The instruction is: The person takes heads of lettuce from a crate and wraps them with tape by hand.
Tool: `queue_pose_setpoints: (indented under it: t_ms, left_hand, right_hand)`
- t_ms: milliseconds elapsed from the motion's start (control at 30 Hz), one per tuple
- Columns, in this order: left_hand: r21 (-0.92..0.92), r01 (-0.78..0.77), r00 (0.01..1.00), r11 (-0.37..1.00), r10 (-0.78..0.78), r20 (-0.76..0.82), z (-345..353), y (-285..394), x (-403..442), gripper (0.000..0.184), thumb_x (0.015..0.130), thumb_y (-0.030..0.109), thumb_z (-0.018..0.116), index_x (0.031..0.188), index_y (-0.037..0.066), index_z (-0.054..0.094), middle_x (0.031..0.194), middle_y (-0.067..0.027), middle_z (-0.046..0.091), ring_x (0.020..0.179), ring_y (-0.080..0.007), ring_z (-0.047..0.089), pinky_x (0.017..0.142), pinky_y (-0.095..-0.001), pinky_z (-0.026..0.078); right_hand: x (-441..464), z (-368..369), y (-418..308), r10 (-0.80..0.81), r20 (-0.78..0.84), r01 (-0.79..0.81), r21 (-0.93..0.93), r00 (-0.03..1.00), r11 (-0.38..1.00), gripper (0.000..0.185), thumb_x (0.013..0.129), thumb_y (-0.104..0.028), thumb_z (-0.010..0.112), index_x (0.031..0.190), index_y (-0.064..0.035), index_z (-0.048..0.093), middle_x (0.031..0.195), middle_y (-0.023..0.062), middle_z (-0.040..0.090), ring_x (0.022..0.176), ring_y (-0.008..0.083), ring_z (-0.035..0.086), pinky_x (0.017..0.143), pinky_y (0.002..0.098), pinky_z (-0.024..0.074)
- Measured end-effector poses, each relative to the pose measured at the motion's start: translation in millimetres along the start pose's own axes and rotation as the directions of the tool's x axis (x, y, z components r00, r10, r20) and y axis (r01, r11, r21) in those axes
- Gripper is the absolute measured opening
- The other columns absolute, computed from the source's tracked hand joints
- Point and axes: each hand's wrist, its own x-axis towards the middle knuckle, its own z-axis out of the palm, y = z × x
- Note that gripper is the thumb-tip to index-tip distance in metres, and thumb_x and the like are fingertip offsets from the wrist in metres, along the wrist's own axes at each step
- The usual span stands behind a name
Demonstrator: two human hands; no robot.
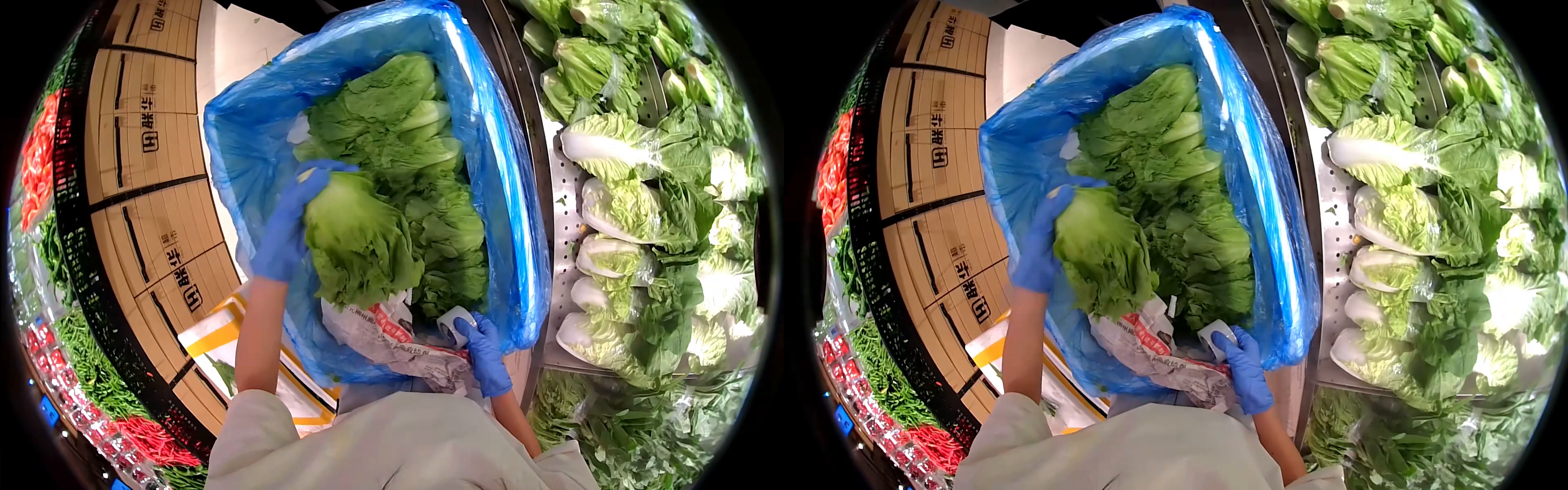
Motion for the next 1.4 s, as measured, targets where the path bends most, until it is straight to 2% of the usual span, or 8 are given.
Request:
queue_pose_setpoints:
  t_ms: [400, 500, 700, 767, 800, 967, 1200, 1400]
  left_hand:
    - [0.508, -0.105, 0.682, 0.855, -0.31, 0.663, 40.4, -115.9, 60.1, 0.034, 0.075, 0.03, 0.067, 0.092, 0.001, 0.059, 0.09, -0.0095, 0.062, 0.083, -0.0167, 0.059, 0.08, -0.0308, 0.046]
    - [0.807, -0.476, 0.853, 0.349, -0.039, 0.52, 67.0, -146.5, 41.3, 0.043, 0.076, 0.035, 0.065, 0.102, 0.002, 0.052, 0.104, -0.0121, 0.055, 0.098, -0.0223, 0.053, 0.086, -0.0314, 0.042]
    - [0.817, -0.502, 0.845, 0.282, 0.364, 0.393, 75.6, -110.2, 81.8, 0.039, 0.078, 0.029, 0.06, 0.103, 0.0, 0.051, 0.106, -0.0174, 0.052, 0.098, -0.0317, 0.051, 0.085, -0.0358, 0.042]
    - [0.811, -0.468, 0.574, -0.351, 0.578, 0.581, 51.3, -93.6, 124.0, 0.04, 0.08, 0.03, 0.055, 0.104, -0.002, 0.051, 0.109, -0.0212, 0.051, 0.098, -0.036, 0.049, 0.087, -0.0392, 0.039]
    - [0.94, -0.336, 0.648, -0.049, 0.712, 0.269, 62.9, -75.2, 141.6, 0.043, 0.079, 0.032, 0.055, 0.105, -0.003, 0.05, 0.106, -0.0213, 0.051, 0.098, -0.0372, 0.048, 0.088, -0.0412, 0.038]
    - [0.869, -0.148, 0.526, -0.471, 0.707, 0.473, 47.4, -55.3, 227.0, 0.057, 0.069, 0.045, 0.062, 0.096, -0.004, 0.05, 0.096, -0.0199, 0.049, 0.093, -0.0338, 0.046, 0.083, -0.0401, 0.038]
    - [0.959, 0.018, 0.857, -0.284, 0.499, 0.132, 71.9, -35.8, 244.8, 0.064, 0.057, 0.044, 0.073, 0.099, 0.0, 0.052, 0.098, -0.0176, 0.05, 0.092, -0.0309, 0.05, 0.079, -0.0441, 0.041]
    - [0.967, -0.063, 0.765, -0.247, 0.61, 0.206, 60.5, -36.9, 227.5, 0.064, 0.058, 0.041, 0.074, 0.102, 0.002, 0.048, 0.099, -0.0191, 0.05, 0.094, -0.033, 0.049, 0.079, -0.0432, 0.041]
  right_hand:
    - [-0.4, -2.7, 1.1, 0.022, 0.019, -0.023, 0.05, 1.0, 0.998, 0.026, 0.077, -0.016, 0.067, 0.096, -0.0013, 0.058, 0.084, 0.0049, 0.061, 0.07, 0.009, 0.056, 0.061, 0.0217, 0.0448]
    - [-0.8, -0.6, -0.4, -0.014, 0.034, 0.01, 0.092, 0.999, 0.996, 0.027, 0.077, -0.016, 0.067, 0.097, -0.0007, 0.058, 0.085, 0.0052, 0.061, 0.072, 0.0095, 0.057, 0.063, 0.0221, 0.0455]
    - [0.9, -4.7, 3.9, -0.018, 0.004, 0.017, 0.156, 1.0, 0.988, 0.026, 0.077, -0.012, 0.066, 0.098, 0.0006, 0.058, 0.088, 0.0067, 0.062, 0.074, 0.0118, 0.058, 0.066, 0.0234, 0.0466]
    - [0.9, -4.4, 3.1, -0.013, 0.001, 0.013, 0.149, 1.0, 0.989, 0.026, 0.077, -0.012, 0.066, 0.098, 0.0008, 0.058, 0.087, 0.007, 0.062, 0.074, 0.0122, 0.059, 0.065, 0.0237, 0.0468]
    - [1.2, -3.6, 2.7, 0.0, -0.007, 0.001, 0.14, 1.0, 0.99, 0.027, 0.077, -0.012, 0.066, 0.098, 0.001, 0.058, 0.087, 0.0074, 0.062, 0.073, 0.0125, 0.059, 0.065, 0.024, 0.047]
    - [0.6, -4.4, 3.3, -0.004, -0.018, 0.006, 0.144, 1.0, 0.99, 0.029, 0.076, -0.013, 0.067, 0.099, 0.0021, 0.057, 0.087, 0.0074, 0.061, 0.073, 0.0124, 0.059, 0.064, 0.0241, 0.0471]
    - [-1.1, -3.4, 3.6, -0.015, -0.069, 0.027, 0.179, 0.998, 0.984, 0.032, 0.076, -0.014, 0.068, 0.1, 0.0031, 0.056, 0.088, 0.0069, 0.061, 0.074, 0.012, 0.058, 0.065, 0.0239, 0.0467]
    - [-1.6, -6.4, 2.8, -0.004, 0.018, 0.001, 0.187, 1.0, 0.982, 0.036, 0.077, -0.015, 0.068, 0.104, 0.0036, 0.053, 0.091, 0.0074, 0.06, 0.078, 0.0115, 0.058, 0.069, 0.0235, 0.0463]
